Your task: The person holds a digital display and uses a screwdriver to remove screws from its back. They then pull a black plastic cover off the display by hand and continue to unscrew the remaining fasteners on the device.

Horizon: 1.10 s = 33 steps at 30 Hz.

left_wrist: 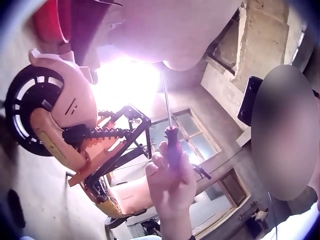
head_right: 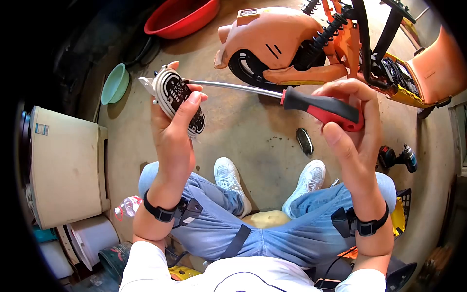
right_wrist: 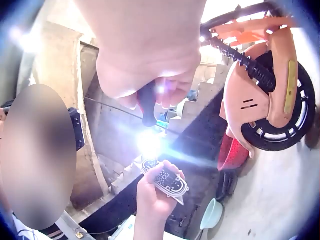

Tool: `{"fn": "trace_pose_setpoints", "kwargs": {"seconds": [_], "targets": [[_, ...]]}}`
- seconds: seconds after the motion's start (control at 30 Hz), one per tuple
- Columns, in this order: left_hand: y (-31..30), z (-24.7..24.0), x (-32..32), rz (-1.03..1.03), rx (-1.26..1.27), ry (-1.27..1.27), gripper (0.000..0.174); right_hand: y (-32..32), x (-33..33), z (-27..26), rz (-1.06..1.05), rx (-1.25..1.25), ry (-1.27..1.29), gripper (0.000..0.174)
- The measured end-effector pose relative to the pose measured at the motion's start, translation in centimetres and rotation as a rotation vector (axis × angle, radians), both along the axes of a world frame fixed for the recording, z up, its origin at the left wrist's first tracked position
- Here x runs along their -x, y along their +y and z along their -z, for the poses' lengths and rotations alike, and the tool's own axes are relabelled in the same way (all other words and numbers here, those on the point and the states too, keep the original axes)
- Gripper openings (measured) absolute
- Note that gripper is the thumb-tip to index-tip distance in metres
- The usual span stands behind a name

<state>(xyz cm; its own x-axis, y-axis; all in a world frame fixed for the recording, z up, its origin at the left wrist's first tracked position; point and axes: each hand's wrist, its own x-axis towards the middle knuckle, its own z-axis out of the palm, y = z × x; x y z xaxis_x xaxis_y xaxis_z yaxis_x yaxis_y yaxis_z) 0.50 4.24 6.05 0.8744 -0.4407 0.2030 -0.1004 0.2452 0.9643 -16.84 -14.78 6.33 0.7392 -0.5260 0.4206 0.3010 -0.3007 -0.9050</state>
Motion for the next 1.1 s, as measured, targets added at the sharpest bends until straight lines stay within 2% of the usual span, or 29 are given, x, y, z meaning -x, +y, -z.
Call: {"fn": "trace_pose_setpoints", "kwargs": {"seconds": [0.1, 0.17, 0.27, 0.3, 0.4, 0.43, 0.57, 0.63, 0.73, 0.9, 0.97, 1.1], "targets": [[0.0, 0.5, 0.0, 0.047, -0.039, -0.008, 0.051, 0.0, -0.1, -0.1, 0.070, -0.044, -0.032, 0.042], [0.0, 0.7, 0.1, 0.057, -0.057, 0.002, 0.050, -0.9, 0.7, 0.3, 0.072, -0.036, 0.045, 0.037], [0.0, 0.9, 0.3, 0.069, -0.105, -0.016, 0.050, -1.0, 1.6, -0.1, 0.050, -0.118, 0.154, 0.039], [0.0, 0.9, 0.3, 0.071, -0.135, -0.040, 0.051, -1.2, 1.6, -0.3, 0.029, -0.154, 0.174, 0.047], [0.0, 0.6, 0.3, 0.048, -0.175, -0.037, 0.050, -0.8, 0.5, -0.4, -0.051, -0.193, 0.097, 0.048], [0.0, 0.6, 0.3, 0.049, -0.175, -0.039, 0.050, -0.4, 0.3, -0.7, -0.037, -0.280, 0.087, 0.049], [0.0, 0.1, 0.3, 0.056, -0.173, -0.012, 0.050, -0.4, 0.1, -0.4, -0.020, -0.235, 0.111, 0.044], [0.1, 0.2, 0.3, 0.072, -0.190, 0.004, 0.050, -0.3, 0.0, 0.0, 0.107, -0.184, 0.088, 0.036], [0.1, 0.8, 0.2, 0.089, -0.184, -0.023, 0.050, -1.4, 0.4, 0.7, 0.126, -0.093, 0.164, 0.033], [0.1, 0.8, 0.5, 0.075, -0.232, -0.050, 0.049, -0.3, 0.1, 0.0, 0.077, -0.221, 0.186, 0.036], [0.1, 0.8, 0.4, 0.073, -0.227, -0.040, 0.049, 0.7, -1.3, 0.2, 0.213, -0.152, -0.003, 0.038], [0.1, 1.0, 0.2, 0.062, -0.238, -0.056, 0.050, -0.5, 0.1, 0.4, 0.143, -0.166, 0.072, 0.037]]}}
